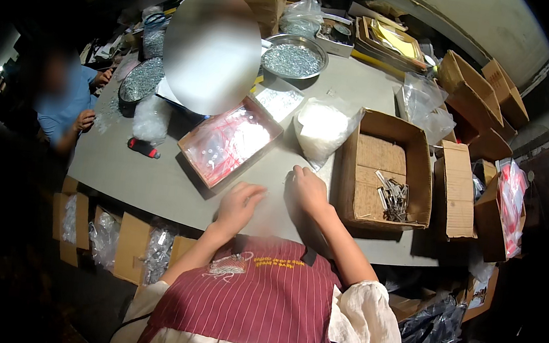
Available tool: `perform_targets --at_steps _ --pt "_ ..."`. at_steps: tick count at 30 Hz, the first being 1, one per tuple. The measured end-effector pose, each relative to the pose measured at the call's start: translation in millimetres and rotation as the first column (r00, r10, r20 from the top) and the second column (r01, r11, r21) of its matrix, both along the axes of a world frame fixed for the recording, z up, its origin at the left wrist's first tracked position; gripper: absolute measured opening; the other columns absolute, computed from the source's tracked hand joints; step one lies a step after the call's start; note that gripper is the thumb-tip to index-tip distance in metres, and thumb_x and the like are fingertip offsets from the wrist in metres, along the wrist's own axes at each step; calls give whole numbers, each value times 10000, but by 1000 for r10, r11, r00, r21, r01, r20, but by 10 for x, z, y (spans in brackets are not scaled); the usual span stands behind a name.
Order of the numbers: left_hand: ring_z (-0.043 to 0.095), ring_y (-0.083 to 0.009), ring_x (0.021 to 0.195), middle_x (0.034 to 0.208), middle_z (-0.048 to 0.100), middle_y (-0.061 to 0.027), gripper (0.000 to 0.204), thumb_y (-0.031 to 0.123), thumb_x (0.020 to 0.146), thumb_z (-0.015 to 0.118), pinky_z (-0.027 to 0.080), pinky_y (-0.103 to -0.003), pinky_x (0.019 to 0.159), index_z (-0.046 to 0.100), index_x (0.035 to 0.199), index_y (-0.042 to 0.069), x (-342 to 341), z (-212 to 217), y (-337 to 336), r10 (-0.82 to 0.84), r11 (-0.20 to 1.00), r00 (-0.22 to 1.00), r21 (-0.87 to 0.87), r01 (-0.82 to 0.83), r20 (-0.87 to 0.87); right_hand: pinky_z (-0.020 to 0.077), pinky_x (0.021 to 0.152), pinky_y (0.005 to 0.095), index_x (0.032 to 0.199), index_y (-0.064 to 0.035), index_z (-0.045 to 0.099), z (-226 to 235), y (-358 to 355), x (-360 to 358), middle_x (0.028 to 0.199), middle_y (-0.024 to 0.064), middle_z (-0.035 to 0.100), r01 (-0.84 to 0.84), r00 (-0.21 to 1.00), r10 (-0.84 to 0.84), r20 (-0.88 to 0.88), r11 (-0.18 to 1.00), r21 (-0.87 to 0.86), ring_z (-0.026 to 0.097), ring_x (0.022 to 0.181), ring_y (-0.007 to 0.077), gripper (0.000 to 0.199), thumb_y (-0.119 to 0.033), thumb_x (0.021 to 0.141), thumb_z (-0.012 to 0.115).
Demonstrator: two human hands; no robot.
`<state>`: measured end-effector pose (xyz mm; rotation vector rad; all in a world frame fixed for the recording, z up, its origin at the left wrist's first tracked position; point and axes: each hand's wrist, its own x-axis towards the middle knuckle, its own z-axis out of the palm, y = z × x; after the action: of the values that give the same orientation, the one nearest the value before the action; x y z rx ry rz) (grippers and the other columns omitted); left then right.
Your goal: The person repeatedly picks small metallic components from a cardboard box and places them into clear plastic bags on a cluttered work table. The person handles the items one at a time and sets the filled bags aside.
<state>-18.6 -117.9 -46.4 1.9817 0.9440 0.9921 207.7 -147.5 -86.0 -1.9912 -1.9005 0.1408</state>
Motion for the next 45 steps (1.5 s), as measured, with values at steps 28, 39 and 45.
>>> perform_targets --at_steps 28,39,45 --pt "595 -373 1030 1068 614 -167 381 44 797 691 493 -449 902 617 1171 17 329 -58 -20 -206 975 957 35 218 -203 454 911 417 1031 -88 660 787 -330 88 957 67 633 -345 920 376 -111 910 229 605 963 288 242 -115 802 734" --pt "579 -414 1127 1198 609 -205 583 -3 745 710 471 -487 972 539 1302 4 552 346 -102 -273 941 942 152 304 -197 -19 1193 725 1127 -228 782 1139 -749 285 1612 162 345 -356 921 325 -216 926 -127 96 1541 489 475 -221 668 661" --pt "615 -407 1058 1148 639 -199 471 -27 754 682 505 -470 920 595 1216 -2 606 163 -134 -360 926 915 46 374 -180 -24 1192 735 1085 -193 783 1103 -806 281 1606 164 350 -396 900 381 -212 918 -29 105 1537 497 436 -201 661 682"
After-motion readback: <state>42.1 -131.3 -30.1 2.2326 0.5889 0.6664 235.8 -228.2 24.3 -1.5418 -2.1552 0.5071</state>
